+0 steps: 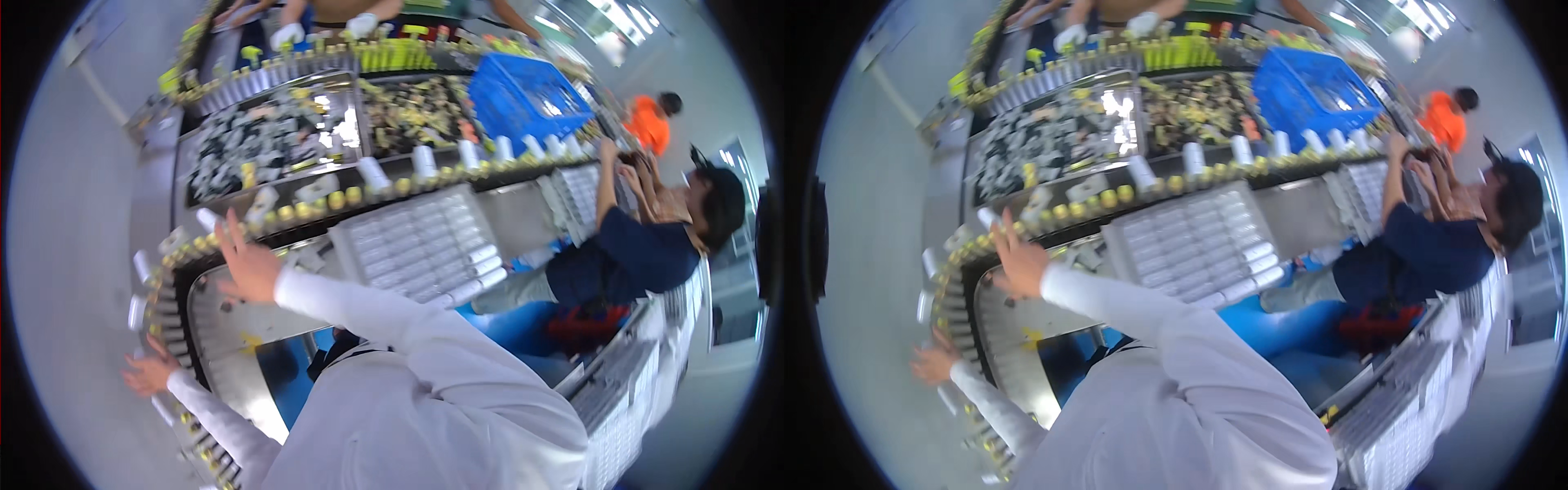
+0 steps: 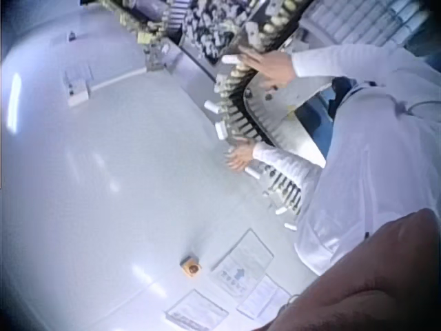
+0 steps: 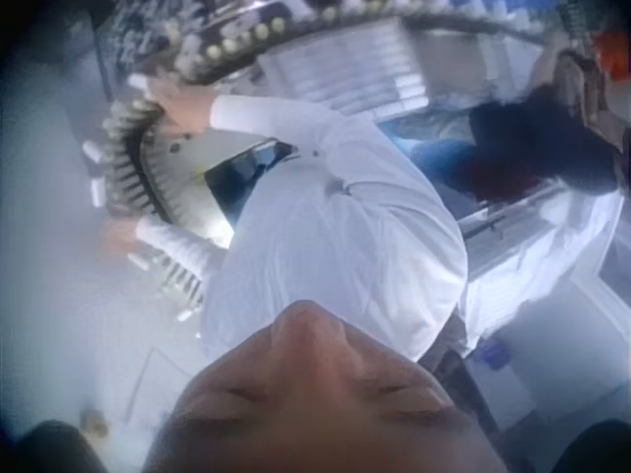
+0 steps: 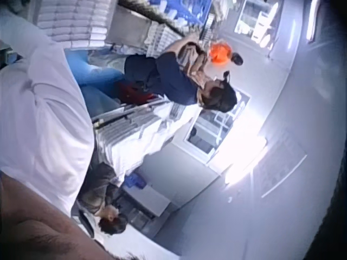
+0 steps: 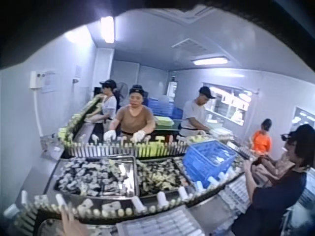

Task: The person unloads components from a plastic blister tray and mounts them onto the upright pegs of a moving conveyor line by hand.

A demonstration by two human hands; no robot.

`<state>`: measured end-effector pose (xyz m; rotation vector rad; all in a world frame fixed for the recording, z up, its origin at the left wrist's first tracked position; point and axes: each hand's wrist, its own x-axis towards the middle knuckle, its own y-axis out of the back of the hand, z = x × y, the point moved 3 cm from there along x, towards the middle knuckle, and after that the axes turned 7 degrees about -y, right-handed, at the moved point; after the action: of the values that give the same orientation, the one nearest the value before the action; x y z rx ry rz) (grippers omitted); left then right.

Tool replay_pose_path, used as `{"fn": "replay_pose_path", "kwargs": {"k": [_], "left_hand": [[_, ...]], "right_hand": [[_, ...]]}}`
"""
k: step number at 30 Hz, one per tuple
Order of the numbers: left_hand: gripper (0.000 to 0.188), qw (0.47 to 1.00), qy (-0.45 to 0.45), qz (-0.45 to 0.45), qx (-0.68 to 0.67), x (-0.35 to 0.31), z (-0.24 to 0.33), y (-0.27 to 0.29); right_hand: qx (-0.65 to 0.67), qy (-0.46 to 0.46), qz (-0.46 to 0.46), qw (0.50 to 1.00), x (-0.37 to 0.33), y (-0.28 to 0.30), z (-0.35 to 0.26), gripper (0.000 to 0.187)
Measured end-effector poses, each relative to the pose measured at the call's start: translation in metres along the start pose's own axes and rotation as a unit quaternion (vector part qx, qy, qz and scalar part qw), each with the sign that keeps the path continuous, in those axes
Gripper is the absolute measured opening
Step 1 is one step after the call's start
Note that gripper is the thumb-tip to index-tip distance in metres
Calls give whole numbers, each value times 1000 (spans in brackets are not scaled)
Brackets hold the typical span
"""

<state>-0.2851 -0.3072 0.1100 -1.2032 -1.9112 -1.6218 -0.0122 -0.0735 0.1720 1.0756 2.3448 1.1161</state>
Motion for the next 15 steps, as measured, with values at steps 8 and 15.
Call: {"fn": "replay_pose_path", "kwargs": {"k": [8, 15], "left_hand": [[27, 373, -438, -315, -754, -180, 213, 290], [21, 373, -703, -218, -565, -298, 285, 415]], "right_hand": [[-229, -268, 223, 909, -290, 178, 245, 28], [-153, -200, 80, 965, -329, 211, 310, 30]]}}
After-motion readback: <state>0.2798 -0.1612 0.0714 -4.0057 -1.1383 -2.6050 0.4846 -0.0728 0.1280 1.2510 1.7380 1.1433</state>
